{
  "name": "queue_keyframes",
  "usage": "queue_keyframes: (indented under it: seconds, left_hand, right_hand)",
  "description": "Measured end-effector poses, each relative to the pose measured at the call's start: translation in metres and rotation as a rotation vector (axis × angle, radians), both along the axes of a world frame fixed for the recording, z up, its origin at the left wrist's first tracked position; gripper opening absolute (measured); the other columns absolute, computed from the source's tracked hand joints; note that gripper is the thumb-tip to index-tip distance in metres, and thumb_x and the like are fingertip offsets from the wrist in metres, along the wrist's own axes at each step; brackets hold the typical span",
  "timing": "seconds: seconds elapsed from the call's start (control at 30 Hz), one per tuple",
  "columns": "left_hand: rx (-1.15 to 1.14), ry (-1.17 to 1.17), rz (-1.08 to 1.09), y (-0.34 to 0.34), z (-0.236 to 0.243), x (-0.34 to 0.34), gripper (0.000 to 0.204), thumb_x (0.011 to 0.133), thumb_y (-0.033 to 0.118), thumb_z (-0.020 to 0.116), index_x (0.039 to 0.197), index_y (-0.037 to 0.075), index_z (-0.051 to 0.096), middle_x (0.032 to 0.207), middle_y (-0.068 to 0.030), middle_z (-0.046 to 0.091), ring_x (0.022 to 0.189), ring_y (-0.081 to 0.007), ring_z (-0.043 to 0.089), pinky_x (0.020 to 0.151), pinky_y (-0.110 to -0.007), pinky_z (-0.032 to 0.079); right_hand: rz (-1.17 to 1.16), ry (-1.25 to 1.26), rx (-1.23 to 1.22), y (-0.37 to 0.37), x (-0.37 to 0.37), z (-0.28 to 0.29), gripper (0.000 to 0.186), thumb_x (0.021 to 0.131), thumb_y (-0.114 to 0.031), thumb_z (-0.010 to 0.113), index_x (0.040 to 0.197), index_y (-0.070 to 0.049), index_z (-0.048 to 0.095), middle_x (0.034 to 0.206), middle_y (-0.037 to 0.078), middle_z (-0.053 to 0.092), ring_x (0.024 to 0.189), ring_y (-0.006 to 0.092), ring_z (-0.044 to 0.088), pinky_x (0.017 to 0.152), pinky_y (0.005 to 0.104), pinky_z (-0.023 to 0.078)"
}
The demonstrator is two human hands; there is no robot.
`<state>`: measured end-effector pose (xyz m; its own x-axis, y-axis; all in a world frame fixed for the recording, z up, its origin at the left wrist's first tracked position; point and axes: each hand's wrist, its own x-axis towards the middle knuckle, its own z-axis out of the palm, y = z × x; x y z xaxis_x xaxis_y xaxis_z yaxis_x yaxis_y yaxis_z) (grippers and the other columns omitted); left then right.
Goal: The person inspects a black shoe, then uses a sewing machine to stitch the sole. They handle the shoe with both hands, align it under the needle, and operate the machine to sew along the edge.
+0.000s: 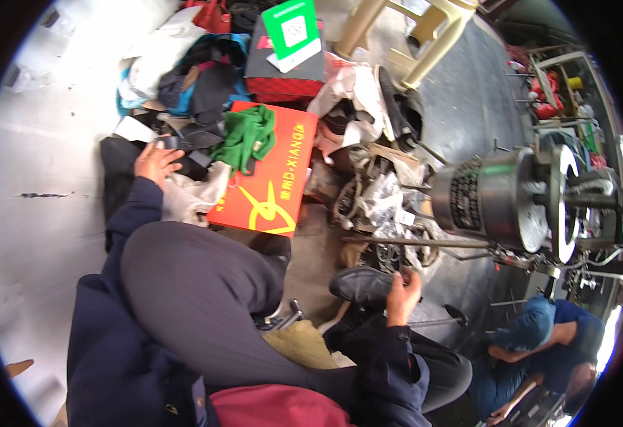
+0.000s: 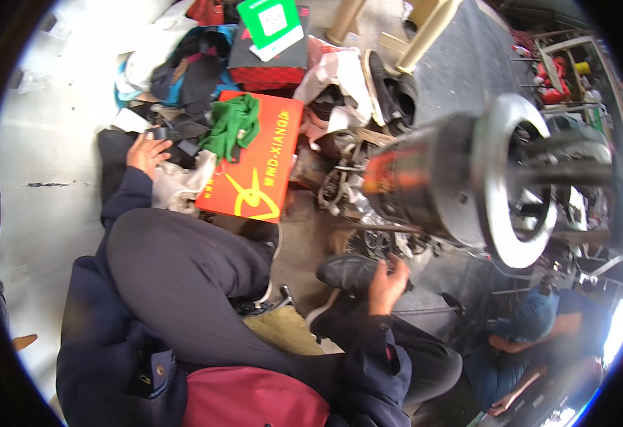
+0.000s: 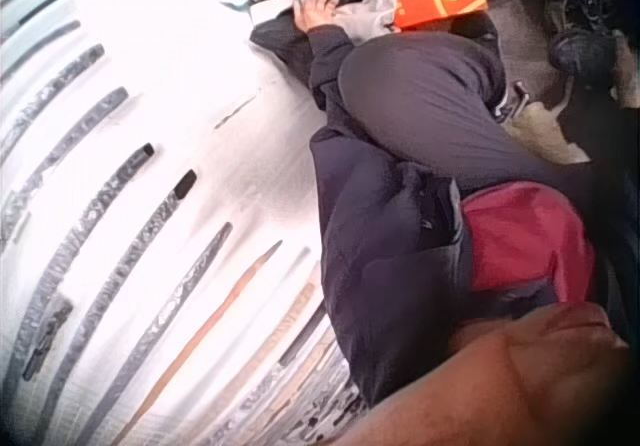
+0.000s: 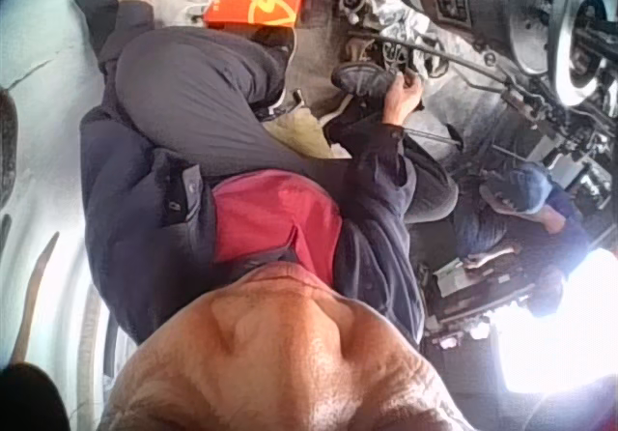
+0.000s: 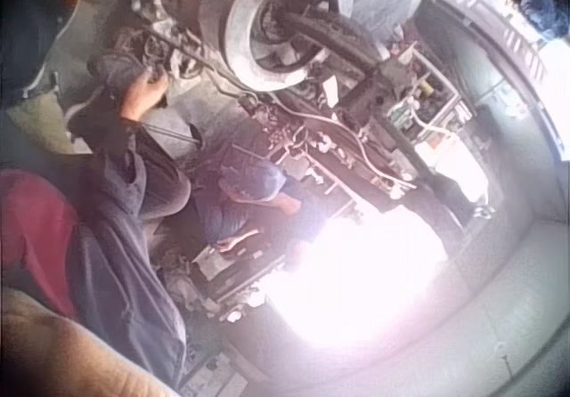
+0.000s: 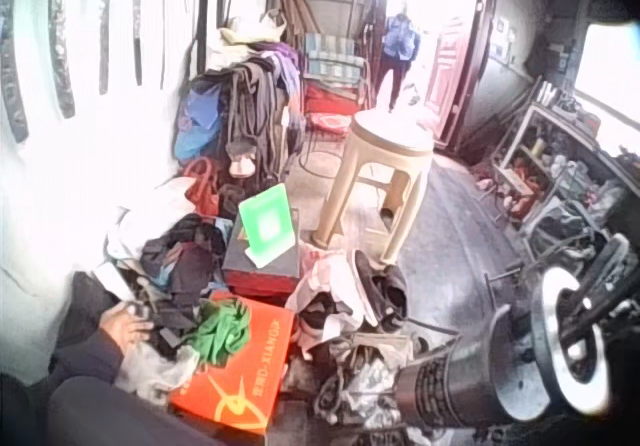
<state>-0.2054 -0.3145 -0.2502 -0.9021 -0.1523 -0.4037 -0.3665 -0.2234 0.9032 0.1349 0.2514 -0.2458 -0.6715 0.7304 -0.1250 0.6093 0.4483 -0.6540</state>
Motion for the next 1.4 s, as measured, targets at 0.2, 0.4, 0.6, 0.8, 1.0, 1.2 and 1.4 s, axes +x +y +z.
queue_keyframes:
  seconds: [0.2,0.4,0.6,0.8,1.0,1.2,1.4]
  left_hand:
    - [-0.016,0.006,0.027,0.001,-0.005,0.000,0.026,0.106,0.028,0.059,0.122,0.009,0.054,0.114,-0.0188,0.070,0.107,-0.0319,0.074,0.076,-0.040,0.061]
    - [0.028,0.009,-0.010,0.002,-0.005,0.006,0.036,0.104,0.037,0.063,0.121,0.007,0.056,0.113,-0.0182,0.069,0.113,-0.0313,0.072,0.082,-0.040,0.059]
    - [0.107,-0.067,0.099,0.002,-0.008,0.018,0.047,0.102,0.039,0.063,0.126,0.000,0.057,0.120,-0.0223,0.069,0.111,-0.0335,0.072,0.081,-0.043,0.058]
    - [-0.020,-0.038,0.029,0.018,0.010,0.029,0.042,0.107,0.028,0.054,0.137,-0.001,0.049,0.115,-0.0212,0.072,0.096,-0.0299,0.076,0.074,-0.039,0.060]
    - [-0.126,-0.139,0.037,0.023,0.025,0.026,0.026,0.105,0.018,0.055,0.127,0.004,0.052,0.108,-0.0187,0.072,0.085,-0.0276,0.077,0.064,-0.036,0.060]
    - [-0.176,-0.178,0.040,0.026,0.011,0.020,0.019,0.104,0.018,0.056,0.116,0.004,0.059,0.092,-0.0098,0.069,0.069,-0.0205,0.072,0.056,-0.034,0.058]
    - [-0.046,-0.179,0.025,0.024,0.008,0.019,0.016,0.102,0.022,0.060,0.110,0.008,0.061,0.090,-0.0060,0.069,0.069,-0.0189,0.071,0.056,-0.034,0.056]
  right_hand:
    - [0.031,0.153,-0.446,-0.020,-0.036,-0.009,0.021,0.099,-0.013,0.066,0.115,0.000,0.070,0.093,0.004,0.072,0.076,0.0083,0.062,0.064,0.0226,0.048]
    - [-0.030,-0.041,-0.169,0.015,-0.041,-0.047,0.033,0.090,-0.011,0.069,0.119,0.003,0.068,0.111,0.022,0.074,0.103,0.0365,0.072,0.093,0.0432,0.054]
    - [0.340,-0.258,0.188,0.048,-0.059,-0.082,0.039,0.075,-0.018,0.074,0.108,0.003,0.068,0.099,0.027,0.068,0.102,0.0478,0.061,0.093,0.0543,0.048]
    - [0.375,-0.315,0.346,0.067,-0.068,-0.103,0.035,0.074,-0.017,0.078,0.104,-0.001,0.068,0.103,0.026,0.071,0.098,0.0470,0.068,0.087,0.0516,0.054]
    - [0.315,-0.445,0.320,0.060,-0.071,-0.080,0.048,0.076,-0.032,0.079,0.107,0.004,0.072,0.107,0.030,0.071,0.105,0.0465,0.068,0.092,0.0538,0.053]
    - [0.362,-0.787,0.180,0.073,-0.037,-0.012,0.056,0.073,-0.050,0.081,0.093,0.001,0.076,0.096,0.027,0.074,0.100,0.0455,0.071,0.089,0.0530,0.054]
    - [0.632,-0.839,-0.299,0.030,-0.010,0.073,0.040,0.086,-0.030,0.077,0.110,0.000,0.067,0.082,0.016,0.074,0.078,0.0320,0.075,0.073,0.0447,0.055]
